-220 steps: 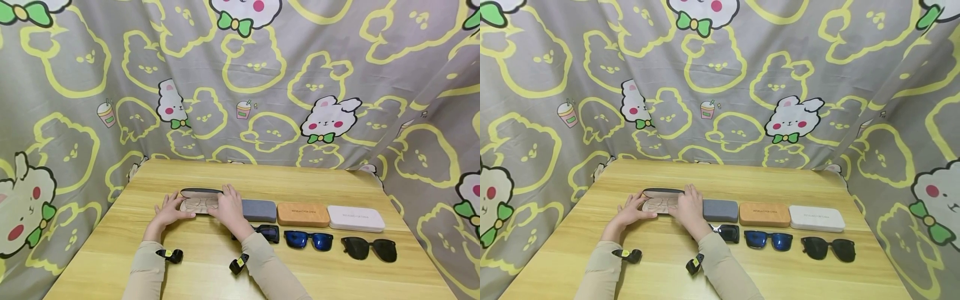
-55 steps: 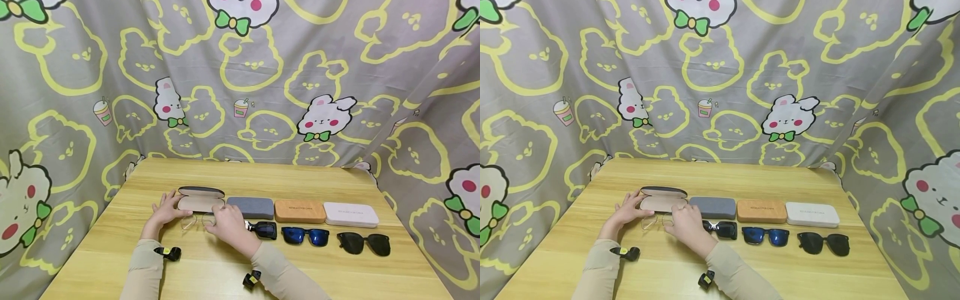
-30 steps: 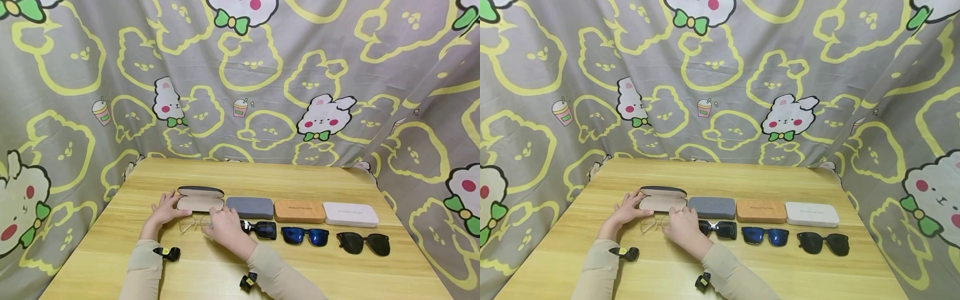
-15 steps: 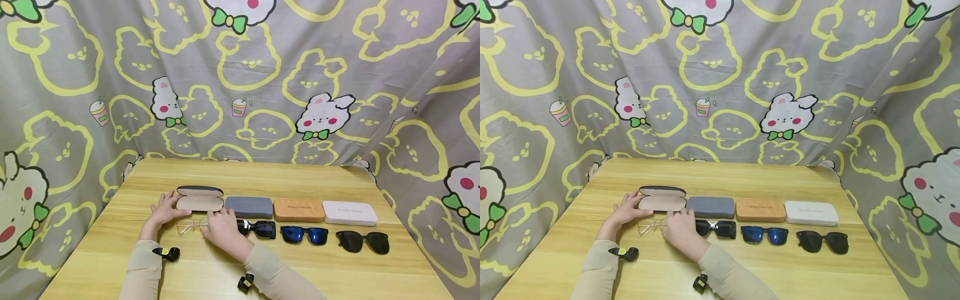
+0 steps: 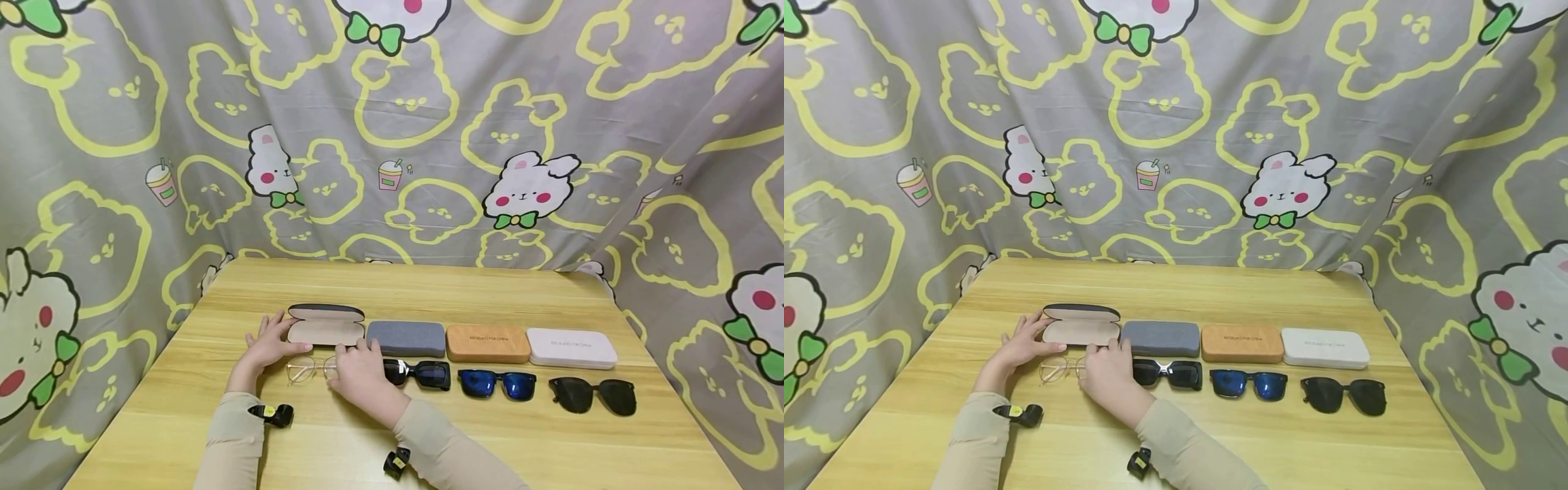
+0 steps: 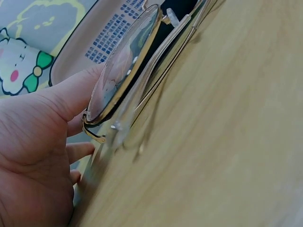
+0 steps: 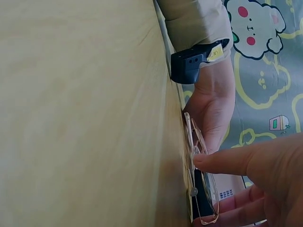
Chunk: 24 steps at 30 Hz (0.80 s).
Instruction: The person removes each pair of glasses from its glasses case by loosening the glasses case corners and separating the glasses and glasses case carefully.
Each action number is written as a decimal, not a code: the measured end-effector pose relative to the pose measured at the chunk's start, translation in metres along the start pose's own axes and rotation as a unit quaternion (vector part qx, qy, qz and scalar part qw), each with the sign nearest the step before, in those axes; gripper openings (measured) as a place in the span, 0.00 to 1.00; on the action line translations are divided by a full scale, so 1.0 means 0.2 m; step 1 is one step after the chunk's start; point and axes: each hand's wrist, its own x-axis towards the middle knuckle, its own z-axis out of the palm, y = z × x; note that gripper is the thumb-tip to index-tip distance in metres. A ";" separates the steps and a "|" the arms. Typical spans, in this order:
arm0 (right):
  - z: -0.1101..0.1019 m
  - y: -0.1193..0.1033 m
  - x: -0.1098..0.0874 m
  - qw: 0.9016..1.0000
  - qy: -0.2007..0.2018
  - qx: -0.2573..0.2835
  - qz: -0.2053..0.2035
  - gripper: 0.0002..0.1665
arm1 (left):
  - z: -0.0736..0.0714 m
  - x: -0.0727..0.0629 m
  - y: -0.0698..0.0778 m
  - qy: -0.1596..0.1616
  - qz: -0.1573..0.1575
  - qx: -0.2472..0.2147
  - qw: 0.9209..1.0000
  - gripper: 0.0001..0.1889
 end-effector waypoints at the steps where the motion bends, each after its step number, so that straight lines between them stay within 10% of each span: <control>1: 0.00 0.00 0.00 1.000 0.002 -0.001 0.000 0.34 | 0.00 0.00 0.00 0.000 0.000 0.000 1.000 0.51; 24: 0.02 -0.02 0.01 1.000 0.022 -0.015 0.002 0.36 | 0.00 0.00 0.00 0.002 0.002 -0.001 1.000 0.50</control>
